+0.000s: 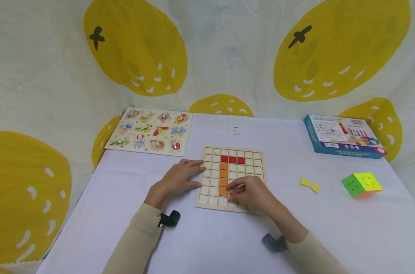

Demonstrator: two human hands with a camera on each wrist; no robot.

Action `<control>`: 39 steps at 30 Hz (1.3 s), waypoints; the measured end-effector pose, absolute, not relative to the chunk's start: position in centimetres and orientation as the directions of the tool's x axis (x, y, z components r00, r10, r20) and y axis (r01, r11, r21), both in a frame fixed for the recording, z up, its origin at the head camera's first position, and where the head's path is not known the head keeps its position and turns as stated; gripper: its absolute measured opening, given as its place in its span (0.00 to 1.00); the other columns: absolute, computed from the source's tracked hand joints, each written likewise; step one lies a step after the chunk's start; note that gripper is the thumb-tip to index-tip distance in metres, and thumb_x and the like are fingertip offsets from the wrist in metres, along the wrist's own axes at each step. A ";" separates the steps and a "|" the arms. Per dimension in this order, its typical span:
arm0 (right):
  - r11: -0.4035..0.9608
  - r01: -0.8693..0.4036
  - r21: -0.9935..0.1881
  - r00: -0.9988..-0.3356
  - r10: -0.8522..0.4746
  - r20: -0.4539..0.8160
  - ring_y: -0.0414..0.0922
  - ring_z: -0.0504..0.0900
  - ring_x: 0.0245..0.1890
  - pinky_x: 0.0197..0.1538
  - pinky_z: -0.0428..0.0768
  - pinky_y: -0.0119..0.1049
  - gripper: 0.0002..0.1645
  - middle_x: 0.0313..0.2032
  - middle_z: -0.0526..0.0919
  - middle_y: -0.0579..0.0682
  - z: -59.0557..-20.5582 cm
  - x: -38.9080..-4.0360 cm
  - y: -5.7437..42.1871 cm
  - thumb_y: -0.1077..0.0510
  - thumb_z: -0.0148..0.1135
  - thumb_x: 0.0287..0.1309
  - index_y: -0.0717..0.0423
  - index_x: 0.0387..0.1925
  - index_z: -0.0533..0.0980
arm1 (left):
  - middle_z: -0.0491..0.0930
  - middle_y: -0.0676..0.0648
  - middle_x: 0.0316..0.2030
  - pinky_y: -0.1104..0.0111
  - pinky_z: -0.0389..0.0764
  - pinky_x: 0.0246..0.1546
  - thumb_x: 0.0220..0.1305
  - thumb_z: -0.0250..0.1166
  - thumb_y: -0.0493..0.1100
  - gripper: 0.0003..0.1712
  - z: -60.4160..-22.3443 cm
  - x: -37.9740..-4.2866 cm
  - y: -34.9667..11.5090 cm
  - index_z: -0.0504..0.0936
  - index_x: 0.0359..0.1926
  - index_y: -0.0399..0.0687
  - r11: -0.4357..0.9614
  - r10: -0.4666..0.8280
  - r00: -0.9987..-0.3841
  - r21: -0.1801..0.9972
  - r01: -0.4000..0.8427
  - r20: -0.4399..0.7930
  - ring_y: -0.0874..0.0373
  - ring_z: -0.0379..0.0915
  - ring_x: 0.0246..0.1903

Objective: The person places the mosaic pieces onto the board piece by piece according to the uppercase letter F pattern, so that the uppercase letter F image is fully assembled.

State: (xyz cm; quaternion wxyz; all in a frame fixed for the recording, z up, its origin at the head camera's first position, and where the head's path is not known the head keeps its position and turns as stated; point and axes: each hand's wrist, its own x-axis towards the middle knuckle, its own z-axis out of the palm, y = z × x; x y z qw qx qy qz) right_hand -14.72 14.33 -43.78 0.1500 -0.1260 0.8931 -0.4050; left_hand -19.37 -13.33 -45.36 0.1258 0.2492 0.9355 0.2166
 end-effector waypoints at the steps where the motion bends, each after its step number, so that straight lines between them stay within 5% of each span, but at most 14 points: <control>1: 0.641 -0.099 -0.761 -0.925 -0.340 -0.167 0.37 0.87 0.34 0.38 0.84 0.25 0.19 0.42 0.91 0.49 -43.7 -14.7 14.7 0.59 0.81 0.48 0.54 0.45 0.88 | 0.65 0.52 0.77 0.45 0.67 0.72 0.65 0.70 0.55 0.35 -45.4 -19.4 -13.3 0.75 0.71 0.56 0.783 0.520 -0.845 0.466 0.413 -0.125 0.47 0.61 0.74; 9: 0.767 -0.109 -0.632 -0.972 -0.215 -0.093 0.43 0.76 0.38 0.34 0.74 0.26 0.27 0.45 0.88 0.49 -43.4 -14.3 18.5 0.53 0.79 0.51 0.51 0.54 0.84 | 0.64 0.53 0.77 0.47 0.66 0.73 0.64 0.70 0.55 0.36 -45.5 -19.4 -13.3 0.74 0.71 0.56 0.780 0.523 -0.843 0.468 0.414 -0.127 0.47 0.60 0.75; 21: 0.865 0.026 -0.500 -0.994 -0.031 -0.104 0.57 0.76 0.52 0.40 0.76 0.26 0.39 0.57 0.79 0.63 -42.4 -14.4 27.8 0.44 0.76 0.55 0.54 0.65 0.74 | 0.64 0.53 0.77 0.46 0.66 0.73 0.65 0.70 0.56 0.35 -45.6 -19.6 -13.3 0.74 0.71 0.57 0.779 0.528 -0.839 0.464 0.421 -0.127 0.47 0.60 0.75; 25: 0.874 0.083 -0.479 -0.991 0.021 -0.134 0.64 0.73 0.56 0.45 0.85 0.44 0.44 0.62 0.74 0.69 -42.6 -14.1 31.1 0.38 0.72 0.57 0.56 0.68 0.71 | 0.64 0.52 0.77 0.46 0.66 0.73 0.65 0.70 0.56 0.35 -45.5 -19.5 -13.4 0.75 0.71 0.56 0.780 0.527 -0.840 0.464 0.420 -0.126 0.47 0.60 0.75; 29: 0.880 0.159 -0.447 -0.976 0.071 -0.206 0.70 0.68 0.59 0.53 0.79 0.67 0.50 0.66 0.67 0.74 -43.2 -14.0 34.0 0.34 0.70 0.58 0.59 0.71 0.66 | 0.64 0.52 0.77 0.46 0.66 0.73 0.65 0.70 0.56 0.35 -45.5 -19.4 -13.4 0.75 0.71 0.56 0.787 0.521 -0.843 0.457 0.415 -0.133 0.47 0.60 0.75; 39: 0.859 0.312 -0.405 -0.913 0.153 -0.379 0.68 0.72 0.55 0.56 0.83 0.59 0.60 0.64 0.67 0.76 -44.8 -14.3 38.0 0.36 0.74 0.54 0.69 0.72 0.58 | 0.64 0.53 0.77 0.46 0.66 0.73 0.64 0.70 0.56 0.35 -45.7 -19.4 -13.4 0.75 0.71 0.57 0.782 0.523 -0.843 0.464 0.415 -0.127 0.48 0.60 0.75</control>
